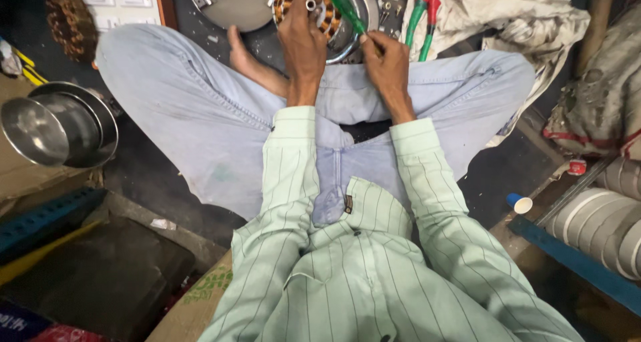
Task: The person sits on the floor repairing a mixer grinder. They lift the motor housing off the base, handle the copper armature and shaft, unscrew components with a screwdriver, reposition the armature in the base, and wipe parts with a cloth while fitting the base plate back onto the housing.
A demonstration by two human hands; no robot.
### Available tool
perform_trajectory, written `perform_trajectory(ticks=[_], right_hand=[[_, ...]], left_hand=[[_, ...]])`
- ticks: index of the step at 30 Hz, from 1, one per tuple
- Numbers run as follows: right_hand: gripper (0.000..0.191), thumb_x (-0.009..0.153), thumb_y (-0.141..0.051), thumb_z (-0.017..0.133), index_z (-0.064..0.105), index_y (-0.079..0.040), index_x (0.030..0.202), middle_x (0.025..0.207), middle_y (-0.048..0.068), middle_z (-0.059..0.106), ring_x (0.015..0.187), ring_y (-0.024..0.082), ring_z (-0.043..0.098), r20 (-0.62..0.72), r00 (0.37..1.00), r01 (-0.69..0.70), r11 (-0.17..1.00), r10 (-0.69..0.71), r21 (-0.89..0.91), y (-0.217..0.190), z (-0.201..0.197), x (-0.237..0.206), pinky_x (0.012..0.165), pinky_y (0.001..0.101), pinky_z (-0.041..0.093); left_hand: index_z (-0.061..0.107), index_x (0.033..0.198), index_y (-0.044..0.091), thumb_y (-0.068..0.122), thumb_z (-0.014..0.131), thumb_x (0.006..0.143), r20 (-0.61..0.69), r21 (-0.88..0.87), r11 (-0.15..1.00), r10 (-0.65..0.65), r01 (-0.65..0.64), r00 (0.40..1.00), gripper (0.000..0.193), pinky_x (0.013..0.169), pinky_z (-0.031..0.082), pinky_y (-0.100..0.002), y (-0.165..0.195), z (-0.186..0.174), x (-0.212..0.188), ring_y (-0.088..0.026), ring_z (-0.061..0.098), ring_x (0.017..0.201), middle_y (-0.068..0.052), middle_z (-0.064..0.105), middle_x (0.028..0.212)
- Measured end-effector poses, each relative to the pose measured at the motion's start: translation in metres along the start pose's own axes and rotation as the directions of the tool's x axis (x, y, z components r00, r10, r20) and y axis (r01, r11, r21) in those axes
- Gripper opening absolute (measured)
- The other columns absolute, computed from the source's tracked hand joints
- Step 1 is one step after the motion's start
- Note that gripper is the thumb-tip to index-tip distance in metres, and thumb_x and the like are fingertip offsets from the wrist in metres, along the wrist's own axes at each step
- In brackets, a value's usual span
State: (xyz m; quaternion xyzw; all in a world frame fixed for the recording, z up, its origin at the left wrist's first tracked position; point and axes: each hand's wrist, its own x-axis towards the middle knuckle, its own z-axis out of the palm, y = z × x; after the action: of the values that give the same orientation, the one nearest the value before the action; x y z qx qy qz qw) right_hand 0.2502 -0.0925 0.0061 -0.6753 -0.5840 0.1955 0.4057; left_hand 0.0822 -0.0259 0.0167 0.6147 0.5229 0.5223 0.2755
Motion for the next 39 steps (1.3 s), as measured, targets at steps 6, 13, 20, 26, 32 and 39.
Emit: perform_trajectory(ticks=[6, 13, 20, 26, 32, 39], right_hand=[[0.018, 0.103, -0.012, 0.068, 0.074, 0.004, 0.11, 0.074, 0.006, 0.066, 0.063, 0.009, 0.057, -0.108, 0.993, -0.02, 0.974, 0.045, 0.227, -0.002, 0.0, 0.004, 0.056, 0.0279, 0.044], [0.018, 0.103, -0.013, 0.068, 0.075, 0.003, 0.108, 0.074, 0.005, 0.066, 0.063, 0.011, 0.055, -0.093, 0.996, -0.004, 0.996, 0.013, 0.091, -0.012, -0.002, 0.002, 0.056, 0.03, 0.043], [0.023, 0.103, -0.022, 0.071, 0.077, 0.0, 0.104, 0.07, 0.004, 0.063, 0.061, 0.008, 0.054, -0.044, 0.99, -0.128, 0.99, 0.131, 0.06, 0.004, 0.003, 0.004, 0.055, 0.0285, 0.041], [0.027, 0.1, -0.035, 0.067, 0.068, -0.01, 0.109, 0.084, -0.006, 0.07, 0.053, 0.004, 0.054, 0.309, 0.835, -0.536, 0.551, 0.454, 0.639, 0.012, 0.017, 0.027, 0.042, 0.0189, 0.034], [0.024, 0.103, -0.028, 0.07, 0.066, -0.01, 0.117, 0.082, -0.006, 0.06, 0.057, 0.001, 0.051, 0.444, 0.818, -0.553, 0.287, 0.365, 0.782, 0.022, 0.03, 0.027, 0.042, 0.0178, 0.031], [0.015, 0.1, -0.028, 0.068, 0.061, -0.015, 0.103, 0.076, -0.006, 0.059, 0.043, 0.001, 0.04, 0.452, 0.782, -0.538, 0.098, 0.429, 0.837, 0.022, 0.028, 0.019, 0.035, 0.0175, 0.026]], left_hand=[[0.062, 0.123, 0.005, -0.021, 0.048, 0.084, 0.001, -0.104, 0.994, 0.036, -0.036, 0.999, 0.049, 0.085, 0.062, -0.038, -0.002, 0.0, -0.001, -0.03, 0.076, 0.1, -0.014, 0.073, 0.105], [0.064, 0.121, 0.005, -0.022, 0.049, 0.083, 0.041, -0.148, 0.987, 0.077, -0.07, 0.996, 0.05, 0.082, 0.063, -0.035, 0.0, 0.003, 0.0, -0.029, 0.076, 0.097, -0.011, 0.072, 0.104], [0.06, 0.112, 0.004, -0.024, 0.045, 0.079, 0.039, -0.171, 0.978, 0.128, -0.12, 0.991, 0.046, 0.086, 0.063, -0.036, 0.008, 0.0, 0.003, -0.029, 0.076, 0.103, -0.01, 0.073, 0.111], [0.067, 0.113, 0.005, -0.023, 0.044, 0.077, 0.146, -0.097, 0.994, 0.064, -0.05, 0.987, 0.051, 0.076, 0.058, -0.04, 0.022, -0.004, 0.005, -0.029, 0.077, 0.092, -0.01, 0.073, 0.098], [0.066, 0.116, 0.004, -0.023, 0.046, 0.08, 0.285, -0.158, 0.986, 0.096, -0.052, 0.954, 0.049, 0.087, 0.061, -0.039, 0.04, -0.002, 0.005, -0.032, 0.076, 0.102, -0.013, 0.074, 0.108], [0.066, 0.116, 0.001, -0.002, 0.073, 0.084, 0.096, 0.047, 0.988, 0.143, -0.148, 0.985, 0.032, 0.09, 0.055, -0.044, 0.055, 0.008, 0.001, -0.037, 0.069, 0.104, -0.018, 0.07, 0.112]])
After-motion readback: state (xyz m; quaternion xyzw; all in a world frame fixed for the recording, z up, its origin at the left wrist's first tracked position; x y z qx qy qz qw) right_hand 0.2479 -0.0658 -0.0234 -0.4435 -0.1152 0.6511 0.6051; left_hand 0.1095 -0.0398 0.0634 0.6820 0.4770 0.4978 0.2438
